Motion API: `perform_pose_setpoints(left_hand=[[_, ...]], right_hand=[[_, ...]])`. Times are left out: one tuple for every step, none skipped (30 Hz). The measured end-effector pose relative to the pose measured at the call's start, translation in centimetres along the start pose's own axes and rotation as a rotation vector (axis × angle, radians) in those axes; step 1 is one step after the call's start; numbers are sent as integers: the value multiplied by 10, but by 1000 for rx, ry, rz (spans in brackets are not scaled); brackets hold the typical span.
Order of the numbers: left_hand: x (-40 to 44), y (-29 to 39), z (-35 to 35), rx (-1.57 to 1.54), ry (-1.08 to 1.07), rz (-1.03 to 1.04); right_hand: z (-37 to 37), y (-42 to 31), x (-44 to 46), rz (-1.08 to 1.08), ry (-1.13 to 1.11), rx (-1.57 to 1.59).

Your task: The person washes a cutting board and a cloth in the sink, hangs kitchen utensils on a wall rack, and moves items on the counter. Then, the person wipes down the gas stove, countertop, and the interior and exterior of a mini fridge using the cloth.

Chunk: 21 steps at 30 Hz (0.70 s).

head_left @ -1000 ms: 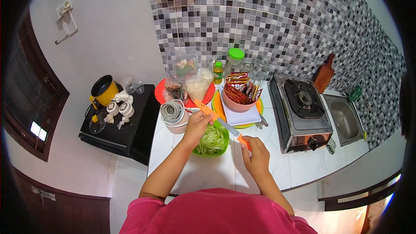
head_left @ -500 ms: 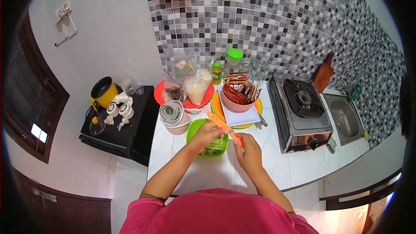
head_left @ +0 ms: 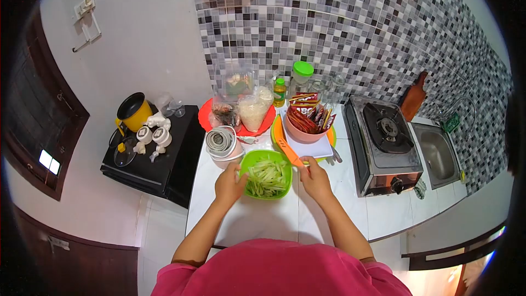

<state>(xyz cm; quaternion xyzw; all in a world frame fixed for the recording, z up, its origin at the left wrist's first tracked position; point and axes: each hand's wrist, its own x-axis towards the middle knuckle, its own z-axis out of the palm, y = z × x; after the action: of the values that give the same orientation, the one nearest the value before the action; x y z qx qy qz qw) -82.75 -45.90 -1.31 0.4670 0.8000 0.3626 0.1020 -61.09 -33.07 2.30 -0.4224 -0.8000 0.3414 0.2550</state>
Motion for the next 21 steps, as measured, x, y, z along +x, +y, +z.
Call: perform_pose_setpoints(left_hand=[[-6, -5, -2, 36, -32, -104], [-10, -17, 4, 16, -34, -89], [-10, -26, 11, -53, -39, -68], [-10, -33, 18, -123, -44, -49], [-10, -39, 24, -193, -52, -30], [-9, -43, 28, -217, -59, -31], [-8, -45, 32, -242, -67, -32], [-9, -46, 34, -266, -72, -31], [-10, -46, 35, -302, -90, -55], [-13, -46, 36, -336, -108, -78], [-14, -46, 36, -368, -126, -101], [-15, -42, 34, -399, -118, -119], [-18, -37, 32, -429, -110, -137], [-19, -32, 28, -458, -100, -156], [-20, -29, 23, -460, -125, -183], [-20, -26, 17, -463, -149, -212], [-19, -24, 11, -467, -172, -242], [-16, -22, 4, -345, -37, -186], [-12, -23, -6, -222, 96, -128], [-7, -25, -15, -98, 227, -69], [1, -35, -23, -202, 222, -164]], right_hand=[[1, 2, -5, -10, -24, -65], [0, 1, -12, -20, -47, -131], [1, 0, -18, -30, -71, -197], [7, 3, -21, -28, -78, -121], [13, 3, -21, -52, -53, -41], [22, 3, -21, -75, -27, 38], [30, 3, -21, -97, -1, 118], [39, 3, -21, -146, 41, 69], [50, 1, -19, -197, 84, 22], [59, -1, -17, -248, 128, -24], [64, -2, -17, -299, 173, -68], [55, -15, -23, -246, 29, -151], [54, -18, -26, -271, 86, -151], [53, -18, -28, -298, 143, -149], [52, -17, -31, -325, 199, -148], [58, 0, -25, -332, 239, -117], [62, 14, -21, -175, 180, -8], [61, 17, -17, -17, 119, 100], [61, 22, -13, 141, 58, 207], [72, 47, -4, 95, 70, 167], [64, 40, -3, 192, -30, 241]])
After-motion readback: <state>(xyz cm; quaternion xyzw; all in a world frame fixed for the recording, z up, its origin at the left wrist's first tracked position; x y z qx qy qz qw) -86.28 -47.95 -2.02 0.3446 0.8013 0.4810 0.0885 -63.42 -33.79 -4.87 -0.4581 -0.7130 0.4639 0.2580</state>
